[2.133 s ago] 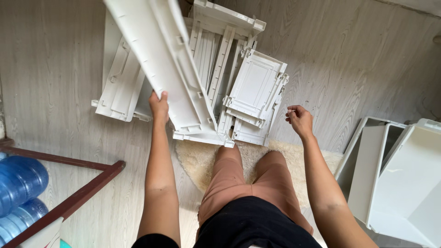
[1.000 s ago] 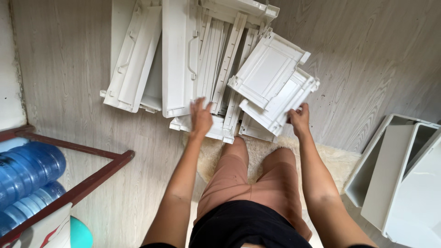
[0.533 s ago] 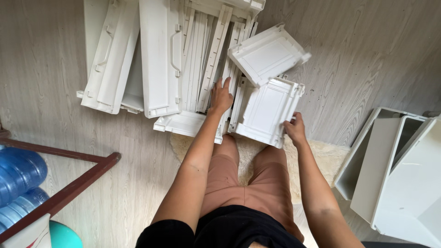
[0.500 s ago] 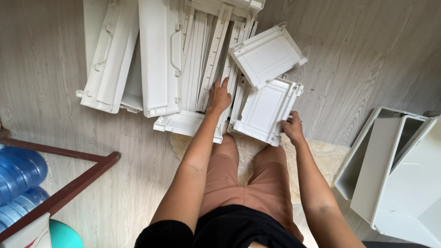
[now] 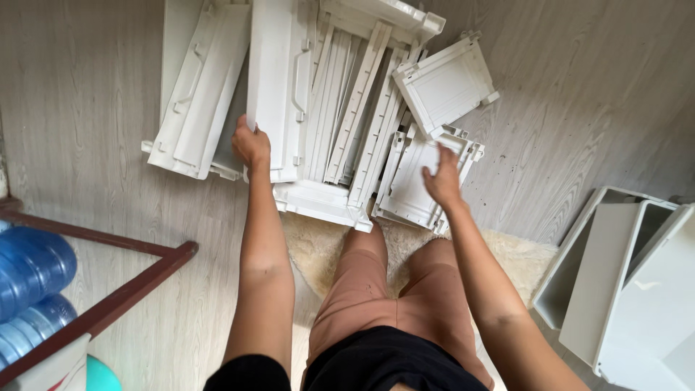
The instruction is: The person kneels on a rug and repeatedly picks up white plastic furniture components, snaps them together, and sets them down. The person handles frames, panels, and trays, assembling them into larger structures and occasionally repositioning them on the floor.
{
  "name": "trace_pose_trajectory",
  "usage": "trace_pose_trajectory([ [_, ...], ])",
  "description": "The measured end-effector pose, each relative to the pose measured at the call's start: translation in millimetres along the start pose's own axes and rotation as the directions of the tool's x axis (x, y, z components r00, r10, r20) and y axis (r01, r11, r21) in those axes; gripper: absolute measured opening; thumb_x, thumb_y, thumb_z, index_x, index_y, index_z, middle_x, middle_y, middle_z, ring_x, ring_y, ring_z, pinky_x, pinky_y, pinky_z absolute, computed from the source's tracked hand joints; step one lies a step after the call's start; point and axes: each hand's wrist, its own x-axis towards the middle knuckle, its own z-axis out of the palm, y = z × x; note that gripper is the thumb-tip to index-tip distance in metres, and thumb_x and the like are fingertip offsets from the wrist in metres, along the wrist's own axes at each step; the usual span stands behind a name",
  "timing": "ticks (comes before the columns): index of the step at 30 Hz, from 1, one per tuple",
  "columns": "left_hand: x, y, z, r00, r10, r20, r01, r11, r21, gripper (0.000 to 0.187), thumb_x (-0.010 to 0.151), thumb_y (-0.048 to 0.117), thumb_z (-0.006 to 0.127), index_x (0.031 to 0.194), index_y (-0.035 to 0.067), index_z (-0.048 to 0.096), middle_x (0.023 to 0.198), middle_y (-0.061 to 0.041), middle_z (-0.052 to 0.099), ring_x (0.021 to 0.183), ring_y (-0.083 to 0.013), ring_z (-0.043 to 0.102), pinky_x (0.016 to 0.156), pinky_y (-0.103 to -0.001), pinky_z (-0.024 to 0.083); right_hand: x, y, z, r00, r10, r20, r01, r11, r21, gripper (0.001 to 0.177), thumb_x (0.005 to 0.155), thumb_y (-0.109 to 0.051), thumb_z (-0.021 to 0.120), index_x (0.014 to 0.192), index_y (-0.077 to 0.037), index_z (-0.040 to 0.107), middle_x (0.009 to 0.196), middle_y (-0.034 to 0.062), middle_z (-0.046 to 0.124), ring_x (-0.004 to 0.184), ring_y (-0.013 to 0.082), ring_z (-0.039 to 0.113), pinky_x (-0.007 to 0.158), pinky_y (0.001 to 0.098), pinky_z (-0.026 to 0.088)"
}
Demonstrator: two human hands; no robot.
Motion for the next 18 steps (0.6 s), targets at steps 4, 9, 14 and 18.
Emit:
trace_pose_trajectory([
  [4,-28,-13,-10,0.994,0.091,-0.067,-0.109,0.923,-0.37,0.038,0.093,0.006,0.07,0.13,0.001,0.062,0.12,-0.018,0.072,0.106,-0.0264,0.072,0.092,-0.038,0.056,-14,-83,27,0.96,-0.025,0.279,-0.078,0.933,0.352,0.075,0.093,-0.031,0.067,0.155,-0.008,0.032,0.155,0.0217,0.041,0.124,0.0319,0.06,0.104,0.0461,0.051],
  [9,-69,-20,-19,0.935,0.174,0.308,0.142,0.614,-0.776,0.029,0.097,0.002,0.067,0.126,-0.006,0.066,0.112,-0.012,0.074,0.098,-0.0192,0.065,0.089,-0.032,0.052,-24,-162,61,0.905,-0.202,0.375,-0.074,0.792,0.606,0.075,0.096,-0.036,0.064,0.155,-0.004,0.029,0.14,0.0291,0.051,0.111,0.034,0.065,0.095,0.0443,0.054],
  [14,-15,-53,-89,0.916,0.124,0.382,0.129,0.809,-0.573,0.035,0.09,-0.003,0.062,0.124,-0.001,0.067,0.109,-0.01,0.076,0.097,-0.0152,0.07,0.086,-0.029,0.055,-33,-242,87,0.767,-0.138,0.626,-0.327,0.756,0.567,0.074,0.091,-0.039,0.056,0.15,-0.005,0.026,0.121,0.028,0.061,0.092,0.0345,0.073,0.069,0.0481,0.062],
  [18,46,-78,-130,0.935,0.062,0.35,0.048,0.954,-0.297,0.046,0.088,-0.004,0.059,0.132,0.008,0.069,0.113,-0.013,0.076,0.102,-0.0229,0.07,0.09,-0.034,0.054,-40,-281,107,0.687,-0.227,0.69,-0.309,0.768,0.561,0.073,0.099,-0.05,0.048,0.154,-0.005,0.029,0.128,0.0225,0.06,0.091,0.0291,0.072,0.074,0.0422,0.066],
])
